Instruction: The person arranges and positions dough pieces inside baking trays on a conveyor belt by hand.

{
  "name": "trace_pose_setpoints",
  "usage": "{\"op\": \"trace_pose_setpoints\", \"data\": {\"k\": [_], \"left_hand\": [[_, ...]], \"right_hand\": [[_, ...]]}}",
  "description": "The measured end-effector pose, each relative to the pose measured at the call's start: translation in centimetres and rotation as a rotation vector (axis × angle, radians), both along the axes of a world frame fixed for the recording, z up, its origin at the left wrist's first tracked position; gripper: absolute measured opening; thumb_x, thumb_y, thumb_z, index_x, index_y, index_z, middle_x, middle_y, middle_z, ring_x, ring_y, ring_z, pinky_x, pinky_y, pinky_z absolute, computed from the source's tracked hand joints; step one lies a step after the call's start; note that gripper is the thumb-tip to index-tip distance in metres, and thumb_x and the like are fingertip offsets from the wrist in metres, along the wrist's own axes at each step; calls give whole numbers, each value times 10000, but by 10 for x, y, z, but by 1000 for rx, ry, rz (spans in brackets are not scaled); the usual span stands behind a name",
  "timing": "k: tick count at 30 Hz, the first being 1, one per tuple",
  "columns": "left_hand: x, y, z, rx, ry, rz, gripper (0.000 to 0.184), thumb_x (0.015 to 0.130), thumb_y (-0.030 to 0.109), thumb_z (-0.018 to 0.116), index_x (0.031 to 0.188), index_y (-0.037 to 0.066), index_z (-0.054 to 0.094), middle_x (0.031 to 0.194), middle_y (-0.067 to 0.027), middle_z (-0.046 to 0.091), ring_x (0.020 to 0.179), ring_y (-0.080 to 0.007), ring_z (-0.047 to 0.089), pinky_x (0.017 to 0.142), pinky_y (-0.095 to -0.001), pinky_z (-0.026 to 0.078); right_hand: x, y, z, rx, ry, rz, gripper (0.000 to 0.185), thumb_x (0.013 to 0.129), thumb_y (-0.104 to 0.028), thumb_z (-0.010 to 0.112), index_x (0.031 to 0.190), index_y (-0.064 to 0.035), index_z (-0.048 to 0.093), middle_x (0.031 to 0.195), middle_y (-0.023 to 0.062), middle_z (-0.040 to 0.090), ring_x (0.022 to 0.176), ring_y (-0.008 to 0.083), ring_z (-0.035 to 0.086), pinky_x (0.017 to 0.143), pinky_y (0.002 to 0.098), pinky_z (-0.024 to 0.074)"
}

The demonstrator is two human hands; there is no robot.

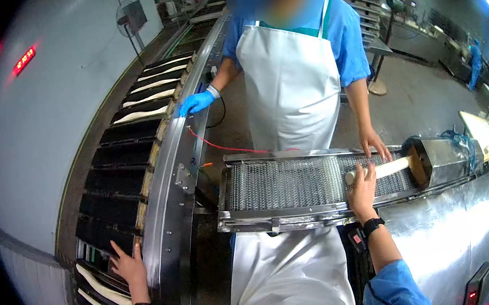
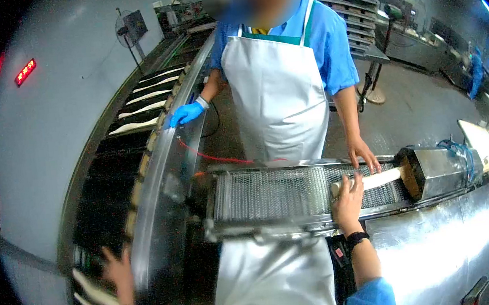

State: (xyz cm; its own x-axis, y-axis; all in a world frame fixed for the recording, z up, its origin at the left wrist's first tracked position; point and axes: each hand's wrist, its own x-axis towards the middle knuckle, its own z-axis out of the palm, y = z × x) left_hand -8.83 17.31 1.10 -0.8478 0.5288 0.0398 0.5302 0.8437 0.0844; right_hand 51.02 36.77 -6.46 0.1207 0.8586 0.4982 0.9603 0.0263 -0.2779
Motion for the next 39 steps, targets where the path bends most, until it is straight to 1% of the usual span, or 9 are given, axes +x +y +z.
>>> {"op": "trace_pose_setpoints", "data": {"k": [12,14,21,25,30,35,37,38,39], "left_hand": [[7,106,-17,264,-51,-62,972,850,573,589,1516,129,36,1306,-379,435,1253,-492,387,1025,-570,317],[-14,129,-36,343,-124,-153,1033,834,579,617,1519,146,-24,1314,-433,378,1330,-532,261,1043,-575,305],[-24,122,6,784,-819,-432,1135,784,315,778,1519,144,-70,1522,-289,151,1409,-411,194,1081,-516,317],[-37,124,-12,777,-804,-294,1147,769,336,789,1512,68,-42,1533,-268,147,1414,-366,209,1104,-456,296],[-30,136,-18,1098,-828,-228,1044,789,303,770,1503,4,71,1541,-235,168,1429,-321,187,1139,-427,213],[6,147,39,1368,-1169,-292,1011,864,432,668,1514,66,-15,1561,-197,80,1452,-306,82,1163,-423,156],[-6,164,34,1485,-1347,-264,1057,846,517,653,1516,104,-52,1567,-170,10,1452,-334,37,1169,-464,134],[-2,165,46,1507,-1417,-259,1098,818,553,667,1515,129,-67,1567,-160,-11,1447,-363,15,1165,-515,117],[-3,166,53,1497,-1461,-296,1114,799,562,683,1515,149,-64,1563,-156,-36,1444,-375,-9,1152,-548,140]], "right_hand": [[-9,16,12,-265,-347,136,252,822,-135,561,1071,-124,598,1097,73,611,1157,257,517,1080,567,259],[1,17,14,-290,-415,101,236,803,-155,594,1036,-122,608,1062,63,618,1111,265,534,1000,514,354],[-18,1,45,-384,-497,111,309,649,-138,725,933,-82,619,986,150,566,1034,338,545,788,457,487],[-31,23,63,-261,-174,226,363,637,-154,764,953,-44,622,932,180,614,860,354,627,741,447,520],[-124,38,210,-317,1058,621,317,790,-177,669,1014,37,600,892,125,669,719,213,674,611,316,556],[-250,20,282,-403,1439,1126,306,885,-239,638,1101,-29,585,1078,103,630,965,184,635,770,331,565],[-299,42,272,-787,1725,1254,301,884,-165,636,1112,-6,522,1068,127,622,947,203,649,742,286,570],[-313,31,276,-849,1820,1233,463,871,-124,645,1268,13,452,1142,137,596,950,212,650,752,279,567],[-318,29,268,-864,1863,1258,652,883,-69,629,1422,16,272,1276,179,496,1085,274,604,952,336,514]]}}
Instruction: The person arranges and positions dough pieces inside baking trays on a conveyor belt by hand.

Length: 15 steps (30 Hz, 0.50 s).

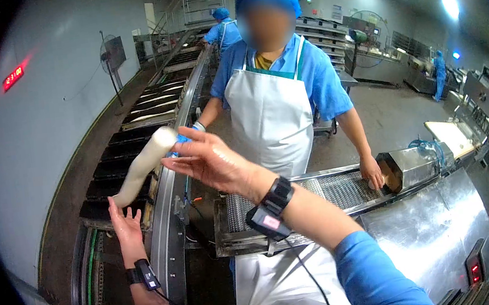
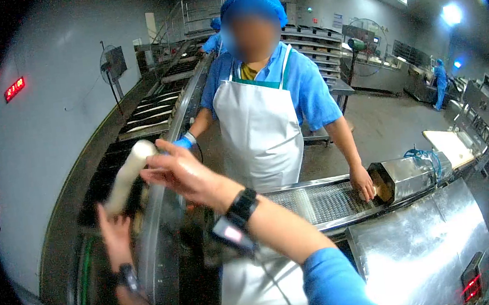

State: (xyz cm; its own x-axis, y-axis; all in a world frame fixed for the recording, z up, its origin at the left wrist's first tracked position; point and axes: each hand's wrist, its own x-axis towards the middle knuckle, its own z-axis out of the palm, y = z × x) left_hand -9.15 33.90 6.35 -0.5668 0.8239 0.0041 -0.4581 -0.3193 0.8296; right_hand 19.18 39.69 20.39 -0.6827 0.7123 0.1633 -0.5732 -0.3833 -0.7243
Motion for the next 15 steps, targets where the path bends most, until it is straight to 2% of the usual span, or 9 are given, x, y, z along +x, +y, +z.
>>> {"op": "trace_pose_setpoints", "data": {"k": [2,5,6,7,9,11,12,13,15], "left_hand": [[1,0,11,-37,-83,85,1106,796,548,694,1515,169,-56,1557,-151,-35,1438,-392,-3,1138,-566,172],[-65,24,-47,-110,-161,44,1078,737,545,744,1498,174,76,1536,-139,57,1397,-387,175,1065,-619,258],[-58,14,-41,-190,-128,42,1077,712,555,753,1488,173,111,1512,-130,151,1362,-391,257,1013,-642,293],[-50,3,-35,-269,-95,37,1077,686,566,762,1477,171,145,1488,-121,244,1326,-395,338,962,-665,328],[-63,-1,-66,-192,2,-37,788,790,243,728,1441,122,300,1403,-134,390,1220,-328,465,985,-531,393],[-50,-27,-79,-204,588,26,578,814,9,647,1352,61,441,1308,-142,497,1161,-263,517,990,-405,422],[-28,-42,-52,-322,1081,190,509,808,-87,601,1295,23,505,1240,-143,565,1128,-231,545,993,-345,423],[-55,-31,-78,-321,954,92,512,795,-84,617,1285,19,511,1213,-147,581,1100,-240,557,989,-344,422],[-25,-53,-59,-464,1093,239,323,831,-19,586,1153,0,560,1095,-125,608,1015,-228,579,886,-340,468]], "right_hand": [[6,-2,-11,83,-11,-32,793,862,-65,649,1478,-3,154,1335,203,448,1157,288,562,1028,373,454],[57,12,-32,105,-125,-92,842,812,-66,692,1475,-5,176,1428,261,338,1229,314,502,1065,401,412],[83,20,-42,73,-135,-163,833,812,-54,688,1471,6,181,1435,274,323,1242,327,487,1065,404,413],[108,24,-51,78,-162,-277,788,820,-110,689,1455,-15,233,1378,214,421,1098,257,584,1005,380,464],[169,20,-53,41,-107,-402,664,844,-121,672,1394,2,321,1329,242,475,1137,318,572,1030,400,442],[228,-3,-41,158,-329,-629,638,882,-275,648,1388,-17,358,1285,177,542,1152,265,570,1033,391,432],[266,1,-50,442,-526,-736,620,926,-430,546,1375,-29,399,1319,173,523,1172,266,557,1044,398,419],[294,-1,-54,462,-544,-799,656,935,-518,463,1376,-35,415,1349,182,496,1212,278,524,1059,408,404],[360,-1,-48,281,-329,-841,623,905,-394,536,1342,32,410,1365,243,445,1261,322,459,1088,414,379]]}}
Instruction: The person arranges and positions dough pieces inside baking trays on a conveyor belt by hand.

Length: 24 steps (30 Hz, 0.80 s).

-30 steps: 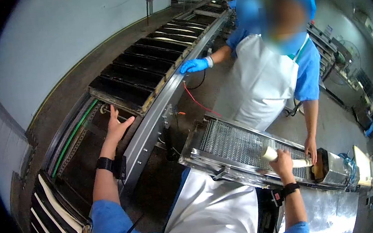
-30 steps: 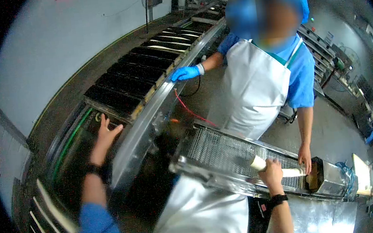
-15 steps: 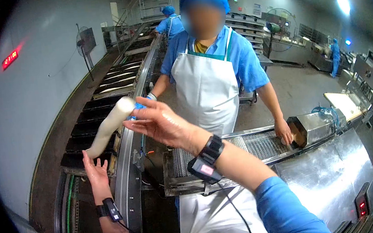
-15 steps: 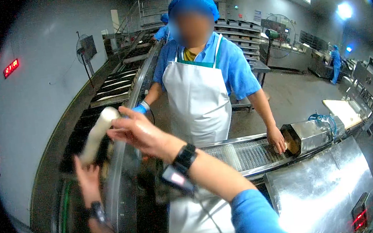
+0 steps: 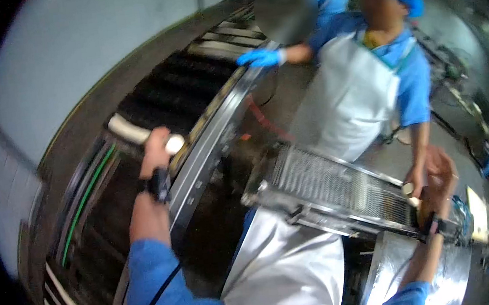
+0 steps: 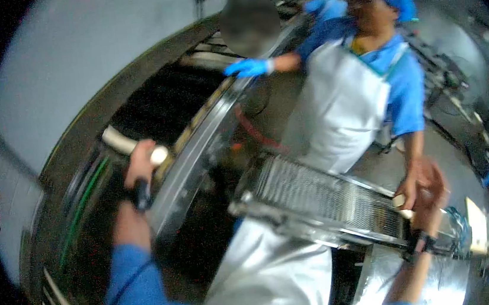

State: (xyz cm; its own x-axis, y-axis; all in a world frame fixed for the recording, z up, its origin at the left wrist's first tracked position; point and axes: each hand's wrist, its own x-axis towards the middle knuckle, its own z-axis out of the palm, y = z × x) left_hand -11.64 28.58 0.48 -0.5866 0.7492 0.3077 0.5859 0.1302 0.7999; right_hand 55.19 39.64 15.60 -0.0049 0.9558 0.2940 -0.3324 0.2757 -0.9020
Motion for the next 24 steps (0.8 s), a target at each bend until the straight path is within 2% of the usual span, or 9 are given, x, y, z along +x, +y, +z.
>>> {"op": "trace_pose_setpoints", "data": {"k": [4,5,6,8,11,17,21,22,24], "left_hand": [[-48,16,-39,131,-131,95,231,754,-93,564,952,15,616,875,-99,629,845,-210,601,790,-340,490],[-57,7,-43,100,217,94,303,706,-140,562,957,20,618,876,-93,627,843,-217,597,795,-342,490],[-60,0,-42,183,174,21,322,699,-143,542,960,29,616,863,-87,623,835,-237,599,782,-359,492],[-104,28,-71,-49,484,65,407,703,-150,542,1058,46,575,1010,-116,612,929,-271,589,885,-354,468],[-97,37,-73,-436,292,231,428,747,-61,528,1166,-11,455,1138,-196,488,1044,-326,510,955,-385,398],[-76,35,-95,-711,76,366,663,835,117,501,1381,-125,215,1395,-354,240,1274,-437,352,1096,-448,258],[-37,23,-69,-480,-156,243,760,862,257,510,1380,-198,191,1429,-403,201,1325,-465,297,1131,-434,217],[-22,16,-56,-493,-64,216,803,870,354,522,1349,-225,240,1430,-415,194,1325,-473,293,1133,-426,215],[-3,8,-33,-730,288,214,870,874,553,516,1186,-258,464,1405,-434,245,1321,-483,305,1134,-421,223]], "right_hand": [[80,-16,-3,-12,204,-134,597,865,-216,637,1293,128,402,1389,329,371,1331,383,371,1133,424,338],[96,-22,-9,-6,212,-178,593,871,-224,628,1296,124,403,1389,324,374,1326,377,379,1134,425,335],[97,-33,-11,12,156,-209,597,880,-259,616,1310,99,406,1383,302,395,1302,357,414,1125,421,346],[109,-46,-23,15,139,-149,564,894,-300,588,1315,40,430,1333,250,469,1240,332,480,1090,402,384],[106,-53,-37,-134,144,-268,501,911,-289,557,1295,15,452,1239,197,555,1118,294,574,1001,364,469],[99,-65,-115,-367,100,-345,496,847,-244,627,1255,1,490,1107,145,607,904,206,624,789,345,540],[123,-28,-217,-514,-682,-483,515,831,-218,678,1246,40,514,908,87,637,821,176,633,684,277,510],[137,-19,-256,-446,-960,-534,625,795,-290,684,1256,94,512,1207,242,586,1037,298,614,893,363,482],[100,-33,-243,-495,-1346,-533,732,851,-400,631,1337,100,406,1354,311,445,1265,421,432,1059,453,346]]}}
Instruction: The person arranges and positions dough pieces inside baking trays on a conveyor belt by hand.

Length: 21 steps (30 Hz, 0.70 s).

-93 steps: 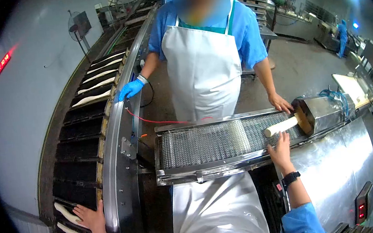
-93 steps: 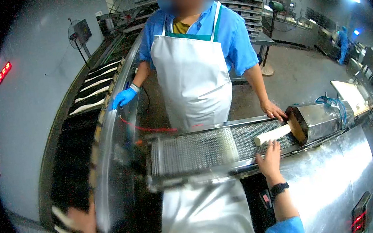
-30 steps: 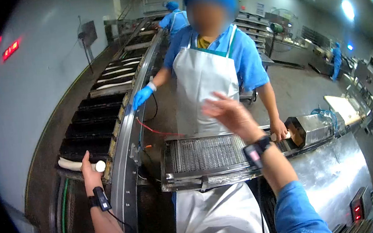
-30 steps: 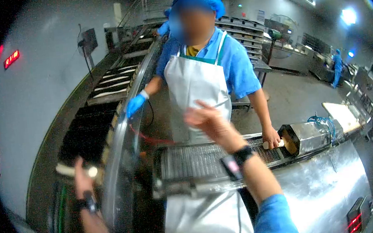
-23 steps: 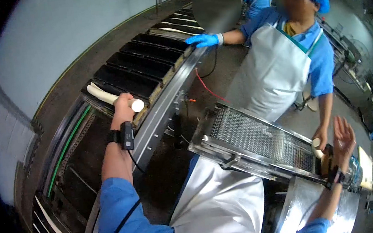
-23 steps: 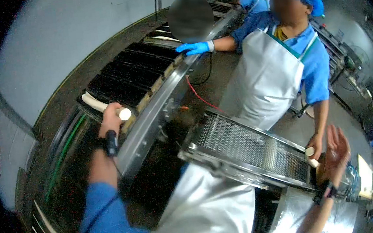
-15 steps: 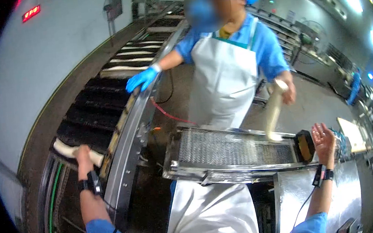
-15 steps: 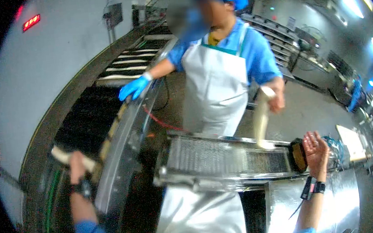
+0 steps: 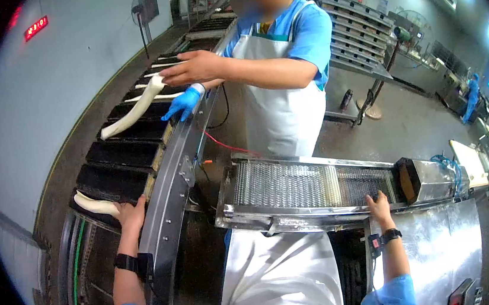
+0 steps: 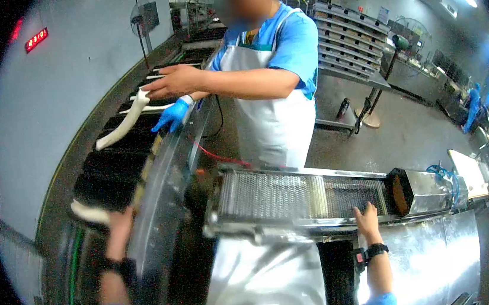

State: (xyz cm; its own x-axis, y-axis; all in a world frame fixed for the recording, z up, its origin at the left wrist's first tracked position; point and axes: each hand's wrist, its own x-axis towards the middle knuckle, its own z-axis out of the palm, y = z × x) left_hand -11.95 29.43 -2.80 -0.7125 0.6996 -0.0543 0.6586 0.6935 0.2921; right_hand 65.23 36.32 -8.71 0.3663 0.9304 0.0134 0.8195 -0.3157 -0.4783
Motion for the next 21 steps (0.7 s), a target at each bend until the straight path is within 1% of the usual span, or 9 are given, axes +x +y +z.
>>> {"op": "trace_pose_setpoints", "data": {"k": [2,3,4,5,7,8,10,13,21], "left_hand": [[24,-12,31,-17,96,-51,844,877,560,514,1117,-249,518,1378,-439,286,1320,-482,311,1130,-425,233],[30,-16,37,-29,196,-103,827,881,566,512,1048,-241,571,1351,-443,327,1318,-481,316,1126,-428,244],[21,-18,19,101,381,-141,815,870,578,530,948,-229,616,1236,-451,443,1248,-491,410,1097,-422,309],[11,-16,2,93,380,-137,815,870,578,530,948,-229,616,1236,-451,443,1248,-491,410,1097,-422,309],[12,-13,2,100,486,-178,725,881,541,542,830,-171,666,972,-388,607,1000,-462,601,952,-430,452],[14,-11,3,94,485,-177,725,881,541,542,830,-171,666,972,-388,607,1000,-462,601,952,-430,452],[34,-5,27,-19,402,-136,666,899,523,528,696,-92,682,709,-284,641,719,-417,655,754,-451,520],[26,-2,10,157,427,-95,647,902,524,524,614,-38,663,616,-244,612,609,-396,635,634,-469,511],[17,12,18,110,364,-55,667,899,556,510,641,-40,665,662,-248,621,656,-397,638,647,-467,509]], "right_hand": [[-35,-7,15,-119,-264,-21,718,922,-428,518,1392,81,328,1444,305,323,1356,444,282,1133,477,226],[-40,-8,10,-125,-265,-16,718,922,-428,518,1392,81,328,1444,305,323,1356,444,282,1133,477,226],[-42,-10,4,-60,-378,-14,688,936,-410,491,1395,76,329,1452,300,313,1369,431,267,1142,474,204],[-45,-11,-1,7,-490,-12,659,950,-393,463,1399,70,329,1460,295,303,1382,418,251,1150,470,182],[-54,-10,6,-15,-454,-35,639,956,-339,463,1422,62,289,1492,284,244,1405,404,202,1160,459,154],[-52,-9,4,38,-456,-51,649,953,-325,475,1431,62,265,1501,283,220,1408,403,195,1160,457,156],[-44,-6,1,125,-455,-68,663,938,-246,517,1441,68,220,1519,282,164,1411,410,175,1160,457,165],[-33,-6,-1,203,-423,-113,652,923,-186,529,1432,80,221,1506,305,168,1406,422,175,1157,457,176],[-4,-6,-5,267,-415,-259,620,880,-73,540,1408,88,257,1455,323,270,1353,435,289,1123,439,259]]}}
